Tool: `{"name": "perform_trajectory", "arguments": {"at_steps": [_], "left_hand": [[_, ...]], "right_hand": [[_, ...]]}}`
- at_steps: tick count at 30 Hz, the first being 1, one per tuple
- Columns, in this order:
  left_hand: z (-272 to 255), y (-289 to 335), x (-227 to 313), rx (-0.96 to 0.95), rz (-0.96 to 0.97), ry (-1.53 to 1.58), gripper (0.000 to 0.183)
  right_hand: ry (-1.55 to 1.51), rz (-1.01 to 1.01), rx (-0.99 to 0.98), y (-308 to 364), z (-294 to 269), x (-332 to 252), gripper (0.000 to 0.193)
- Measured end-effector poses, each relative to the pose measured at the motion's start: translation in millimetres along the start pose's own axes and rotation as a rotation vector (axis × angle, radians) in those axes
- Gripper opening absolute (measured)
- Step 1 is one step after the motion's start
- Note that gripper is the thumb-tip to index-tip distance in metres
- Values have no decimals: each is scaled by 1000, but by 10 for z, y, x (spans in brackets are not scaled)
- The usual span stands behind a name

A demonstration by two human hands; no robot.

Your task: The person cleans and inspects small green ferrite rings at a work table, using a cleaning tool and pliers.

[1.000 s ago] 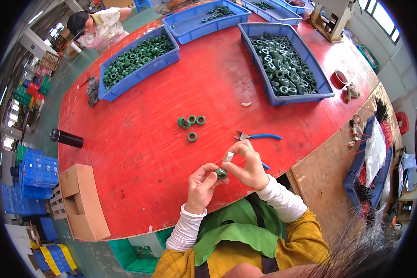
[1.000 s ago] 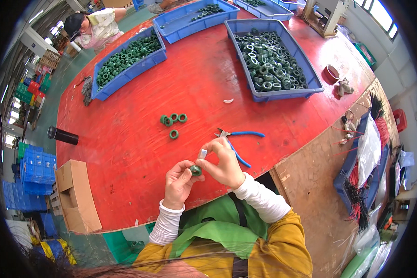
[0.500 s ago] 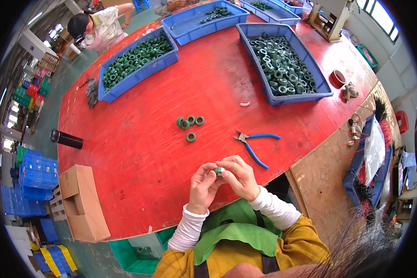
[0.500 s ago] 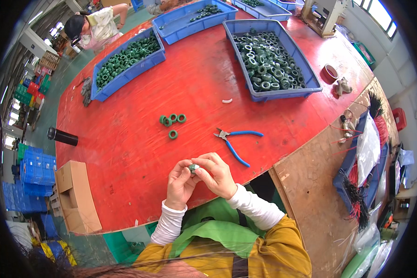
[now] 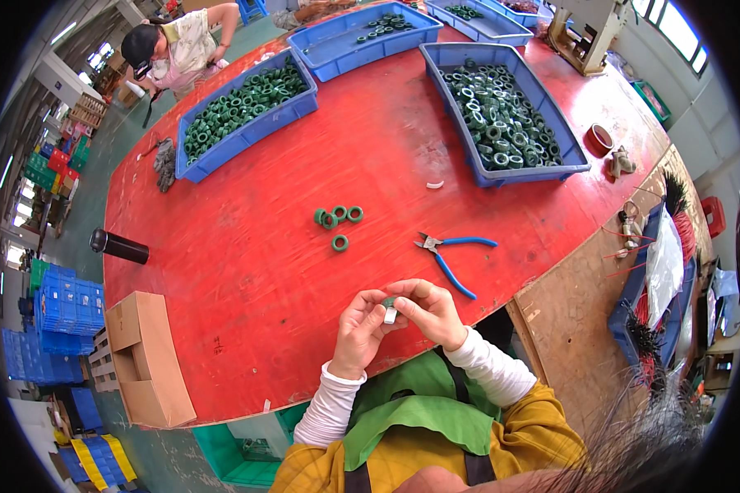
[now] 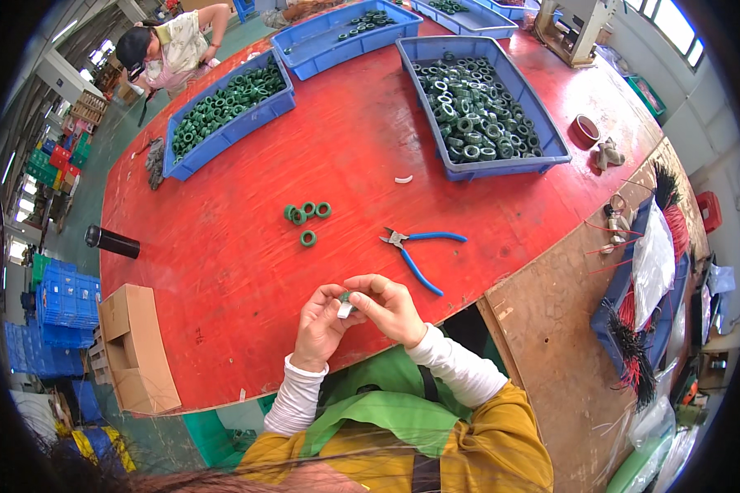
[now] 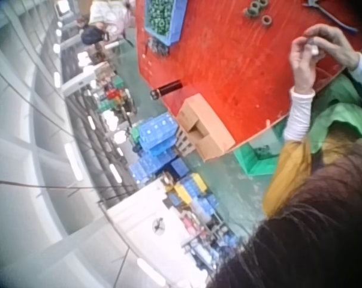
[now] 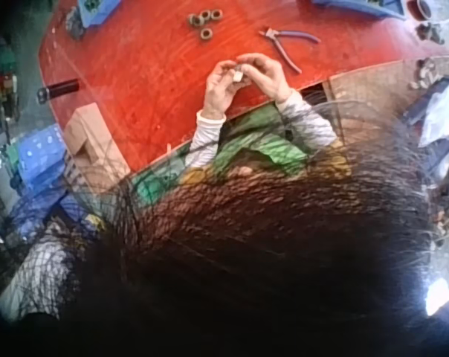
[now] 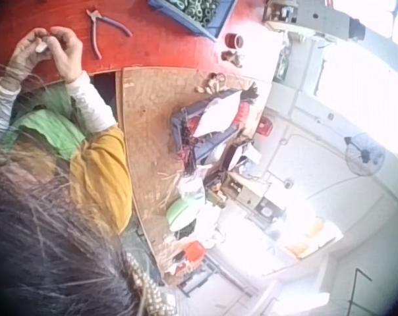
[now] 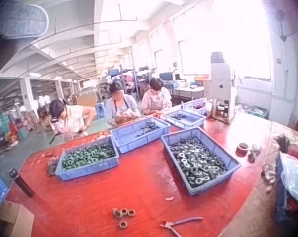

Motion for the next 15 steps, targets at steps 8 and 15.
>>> {"name": "perform_trajectory", "arguments": {"at_steps": [8, 15], "left_hand": [[-106, -52, 71, -1, -49, -75, 15], [-51, -74, 17, 50, -40, -72, 16]], "right_hand": [[680, -563, -111, -58, -14, -341, 33], [1079, -883, -168, -93, 36, -282, 32]]}}
Point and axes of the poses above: each hand's wrist, its own y-axis away from the middle knuckle, its own z-axis out of the palm, x = y × z, the point moved 1 cm from there along -y, towards the middle knuckle, and after that the axes turned 7 degrees about -y, right-handed, at the moved point
